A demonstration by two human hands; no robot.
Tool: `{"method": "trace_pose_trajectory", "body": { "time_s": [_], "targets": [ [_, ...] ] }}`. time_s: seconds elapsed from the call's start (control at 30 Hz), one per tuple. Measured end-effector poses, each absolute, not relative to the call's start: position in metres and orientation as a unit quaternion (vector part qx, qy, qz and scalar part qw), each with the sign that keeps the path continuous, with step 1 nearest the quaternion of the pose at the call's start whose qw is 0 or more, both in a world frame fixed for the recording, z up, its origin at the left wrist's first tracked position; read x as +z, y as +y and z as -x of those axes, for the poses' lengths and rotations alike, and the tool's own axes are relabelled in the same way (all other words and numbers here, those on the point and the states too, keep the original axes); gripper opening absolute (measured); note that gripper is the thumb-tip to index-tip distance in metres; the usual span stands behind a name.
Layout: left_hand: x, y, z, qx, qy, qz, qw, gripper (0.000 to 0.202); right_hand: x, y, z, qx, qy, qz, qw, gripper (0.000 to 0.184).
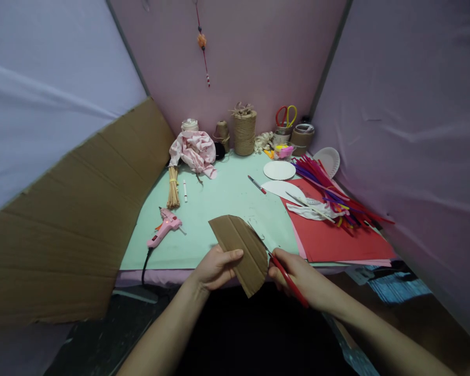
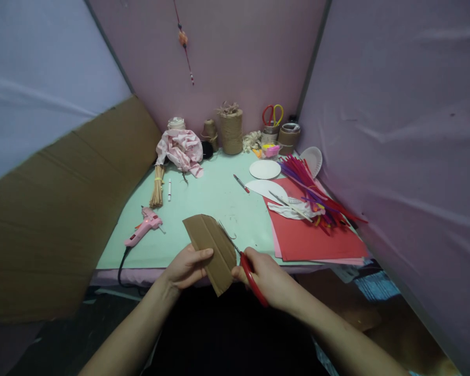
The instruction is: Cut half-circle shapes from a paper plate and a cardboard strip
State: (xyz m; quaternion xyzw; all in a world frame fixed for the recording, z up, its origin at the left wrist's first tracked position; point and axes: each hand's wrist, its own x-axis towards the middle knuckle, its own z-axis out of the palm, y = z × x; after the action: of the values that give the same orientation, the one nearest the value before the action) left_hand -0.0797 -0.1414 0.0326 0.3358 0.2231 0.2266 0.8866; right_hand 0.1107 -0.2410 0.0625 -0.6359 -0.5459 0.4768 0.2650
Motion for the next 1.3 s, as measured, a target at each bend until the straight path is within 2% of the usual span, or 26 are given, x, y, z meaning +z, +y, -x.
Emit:
{"method": "trace_pose_trajectory", "body": {
  "time_s": [0.17,0.5,0.7,0.9,1.07,1.3],
  "targets": [
    [0.033,-0.140,0.078,0.224,0.221,-0.333,0.889,0.036,0.055,-0.241,-0.113,0.507,-0.527,0.629,0.265,0.025],
    [0.039,-0.135,0.075,0.254,0.274,-0.321,0.871,0.037,0.058,-0.237,-0.111,0.547,-0.496,0.623,0.259,0.045],
    [0.044,-0.133,0.077,0.265,0.305,-0.304,0.863,0.037,0.034,-0.239,-0.106,0.622,-0.487,0.515,0.333,0.066],
    [0.042,-0.132,0.089,0.230,0.336,-0.309,0.860,0.039,0.017,-0.245,-0.090,0.670,-0.422,0.474,0.386,0.072],
    [0.043,-0.136,0.095,0.216,0.357,-0.307,0.855,0.039,0.015,-0.246,-0.082,0.674,-0.407,0.495,0.368,0.074],
    [0.047,-0.140,0.098,0.194,0.359,-0.312,0.858,0.035,0.031,-0.242,-0.083,0.632,-0.480,0.512,0.330,0.075]
  ]
}}
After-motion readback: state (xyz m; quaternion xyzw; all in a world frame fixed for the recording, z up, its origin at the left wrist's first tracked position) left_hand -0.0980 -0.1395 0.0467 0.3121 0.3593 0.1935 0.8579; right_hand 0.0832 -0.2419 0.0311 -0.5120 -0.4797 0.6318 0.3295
